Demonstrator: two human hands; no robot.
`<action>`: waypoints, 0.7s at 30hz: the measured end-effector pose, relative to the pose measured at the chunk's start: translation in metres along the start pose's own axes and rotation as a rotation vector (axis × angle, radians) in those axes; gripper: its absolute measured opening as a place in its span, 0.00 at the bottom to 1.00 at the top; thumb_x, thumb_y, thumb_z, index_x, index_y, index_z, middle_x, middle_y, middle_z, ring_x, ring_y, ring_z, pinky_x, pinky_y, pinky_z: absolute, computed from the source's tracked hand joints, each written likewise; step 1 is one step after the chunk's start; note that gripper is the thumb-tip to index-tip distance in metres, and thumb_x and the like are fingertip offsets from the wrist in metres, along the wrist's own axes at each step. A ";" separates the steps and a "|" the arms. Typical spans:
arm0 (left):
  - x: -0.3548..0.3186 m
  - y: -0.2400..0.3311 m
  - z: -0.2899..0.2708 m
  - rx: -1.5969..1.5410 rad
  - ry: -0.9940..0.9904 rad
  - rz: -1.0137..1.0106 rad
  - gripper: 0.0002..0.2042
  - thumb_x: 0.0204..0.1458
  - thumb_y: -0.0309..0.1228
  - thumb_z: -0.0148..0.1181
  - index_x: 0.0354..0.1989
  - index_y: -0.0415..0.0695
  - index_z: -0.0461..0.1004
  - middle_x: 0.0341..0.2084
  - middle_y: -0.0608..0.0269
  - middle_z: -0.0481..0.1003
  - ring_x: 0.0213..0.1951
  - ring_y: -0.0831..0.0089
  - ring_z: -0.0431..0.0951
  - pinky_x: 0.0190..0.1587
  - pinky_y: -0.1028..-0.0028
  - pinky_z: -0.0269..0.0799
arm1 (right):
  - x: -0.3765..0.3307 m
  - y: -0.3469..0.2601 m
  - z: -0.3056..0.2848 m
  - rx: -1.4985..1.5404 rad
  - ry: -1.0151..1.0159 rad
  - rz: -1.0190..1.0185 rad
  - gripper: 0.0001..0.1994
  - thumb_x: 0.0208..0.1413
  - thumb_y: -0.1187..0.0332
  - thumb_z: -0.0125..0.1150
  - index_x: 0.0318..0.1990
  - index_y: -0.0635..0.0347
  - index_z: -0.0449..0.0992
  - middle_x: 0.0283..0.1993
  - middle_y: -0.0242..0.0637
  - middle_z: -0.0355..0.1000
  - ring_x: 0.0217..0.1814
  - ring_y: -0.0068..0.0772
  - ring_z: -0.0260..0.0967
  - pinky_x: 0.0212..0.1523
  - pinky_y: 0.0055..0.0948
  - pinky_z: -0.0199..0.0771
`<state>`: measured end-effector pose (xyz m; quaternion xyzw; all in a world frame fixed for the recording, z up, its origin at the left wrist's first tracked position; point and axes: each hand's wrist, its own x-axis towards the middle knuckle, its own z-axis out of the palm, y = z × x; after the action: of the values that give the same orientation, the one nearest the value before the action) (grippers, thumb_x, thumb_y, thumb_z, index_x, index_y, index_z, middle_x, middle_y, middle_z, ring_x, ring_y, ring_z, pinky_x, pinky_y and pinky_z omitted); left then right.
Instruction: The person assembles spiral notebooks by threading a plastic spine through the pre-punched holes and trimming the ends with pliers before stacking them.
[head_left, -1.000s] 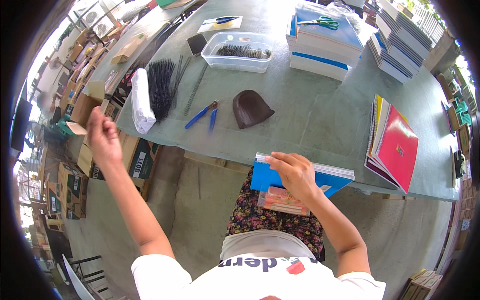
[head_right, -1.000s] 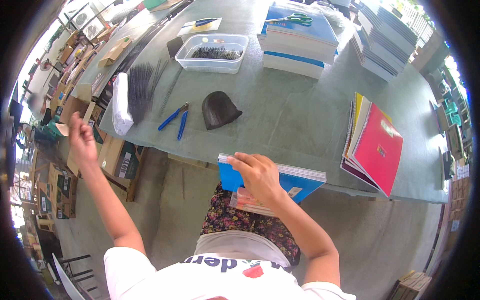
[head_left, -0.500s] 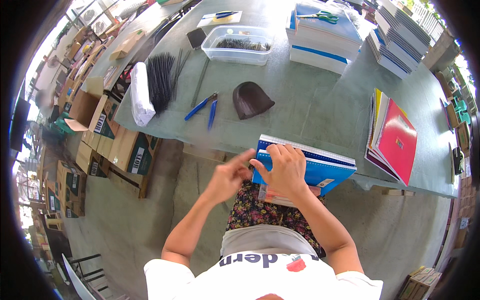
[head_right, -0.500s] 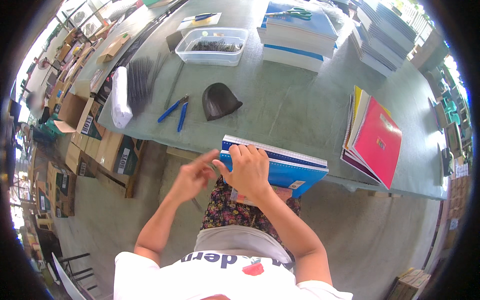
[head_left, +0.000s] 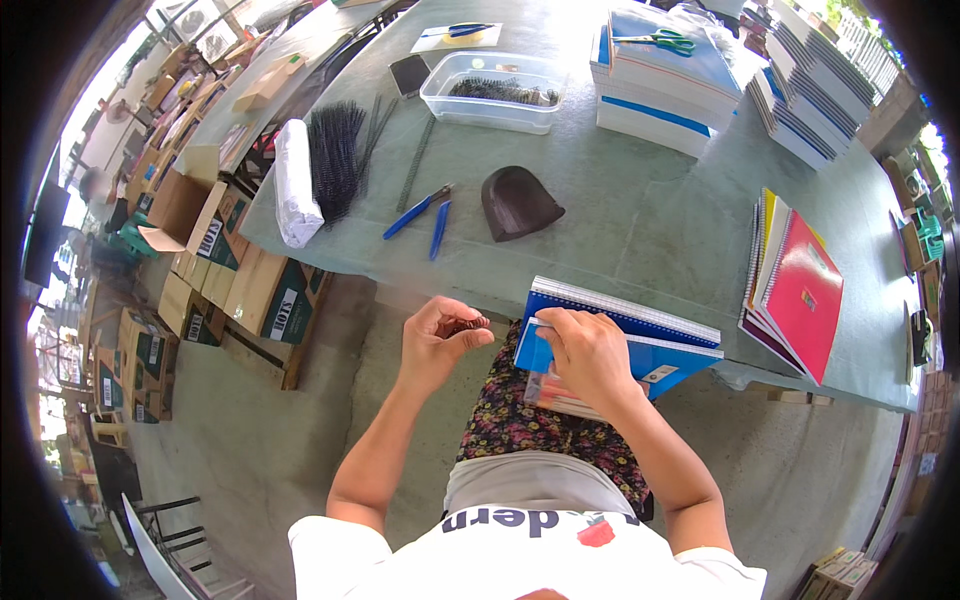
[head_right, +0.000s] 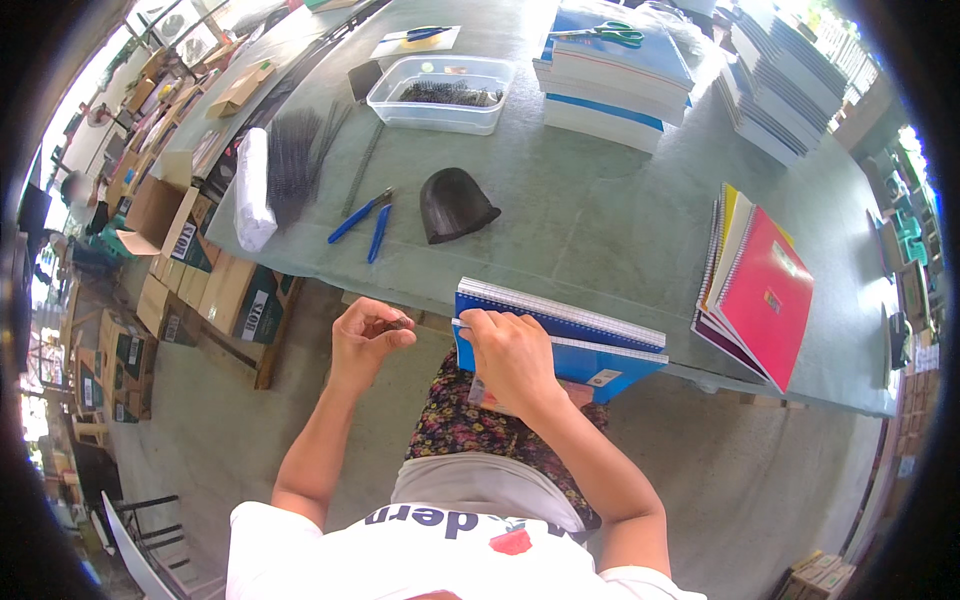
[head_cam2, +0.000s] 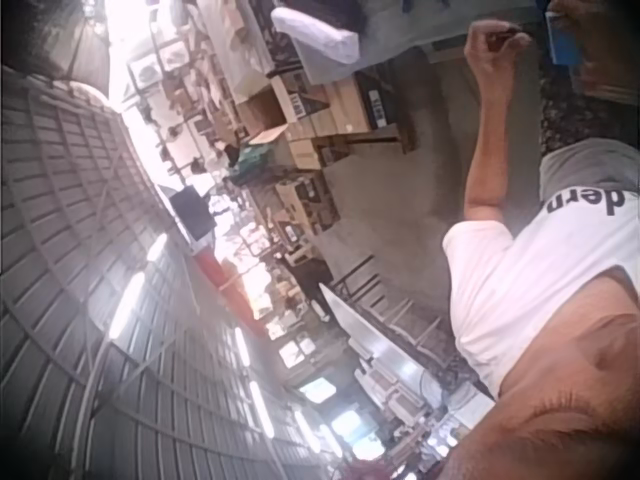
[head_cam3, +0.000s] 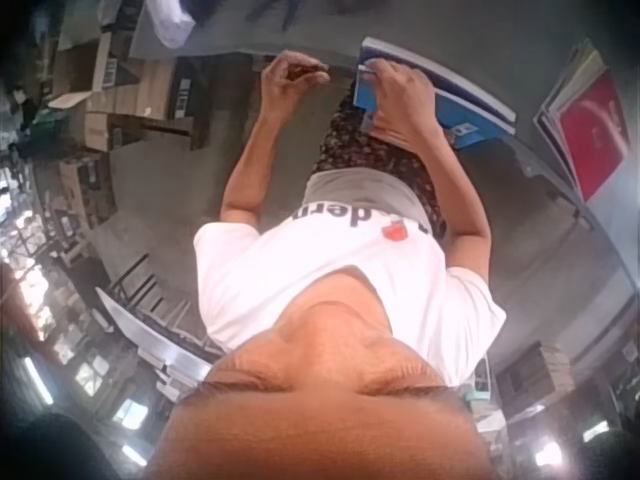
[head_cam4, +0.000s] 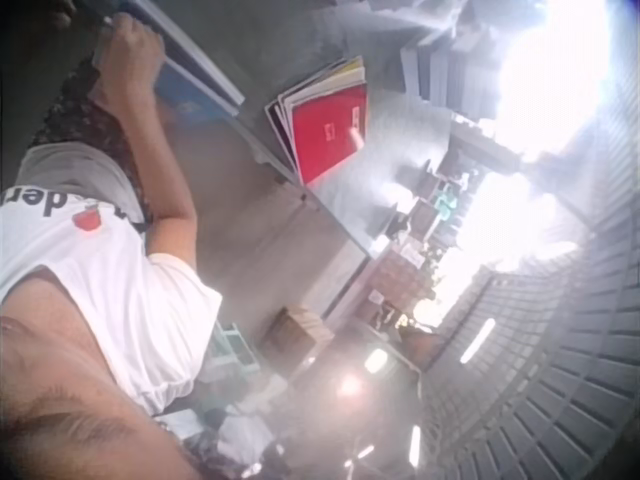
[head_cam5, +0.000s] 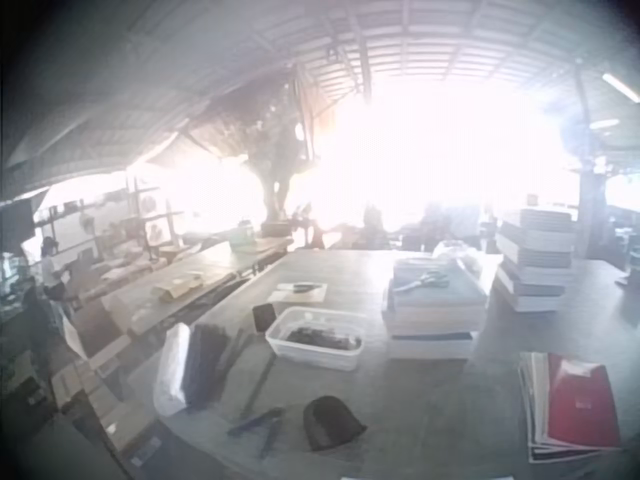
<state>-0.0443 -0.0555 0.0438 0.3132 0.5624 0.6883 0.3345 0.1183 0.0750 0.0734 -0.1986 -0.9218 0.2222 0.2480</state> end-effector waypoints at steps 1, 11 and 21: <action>-0.001 -0.001 0.002 -0.001 -0.005 0.000 0.12 0.39 0.17 0.67 0.30 0.42 0.71 0.30 0.60 0.76 0.36 0.74 0.77 0.38 0.77 0.73 | 0.000 0.000 -0.002 0.032 -0.021 0.011 0.05 0.50 0.69 0.58 0.33 0.58 0.74 0.28 0.35 0.75 0.31 0.36 0.72 0.31 0.34 0.66; -0.008 -0.003 0.020 0.218 -0.037 0.066 0.06 0.47 0.19 0.61 0.35 0.38 0.76 0.32 0.60 0.78 0.36 0.77 0.76 0.38 0.79 0.72 | 0.005 0.000 -0.005 0.165 -0.107 0.147 0.07 0.50 0.69 0.57 0.36 0.57 0.76 0.29 0.38 0.76 0.29 0.40 0.73 0.31 0.36 0.70; -0.003 0.005 0.041 0.678 0.114 0.416 0.10 0.46 0.20 0.62 0.38 0.40 0.76 0.25 0.59 0.76 0.27 0.81 0.74 0.26 0.79 0.68 | 0.007 0.002 0.007 0.170 -0.021 0.068 0.08 0.47 0.70 0.60 0.36 0.56 0.78 0.27 0.39 0.75 0.28 0.38 0.73 0.31 0.33 0.71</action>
<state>-0.0097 -0.0358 0.0556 0.4742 0.7000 0.5329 0.0339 0.1097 0.0775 0.0700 -0.2058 -0.8950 0.3098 0.2464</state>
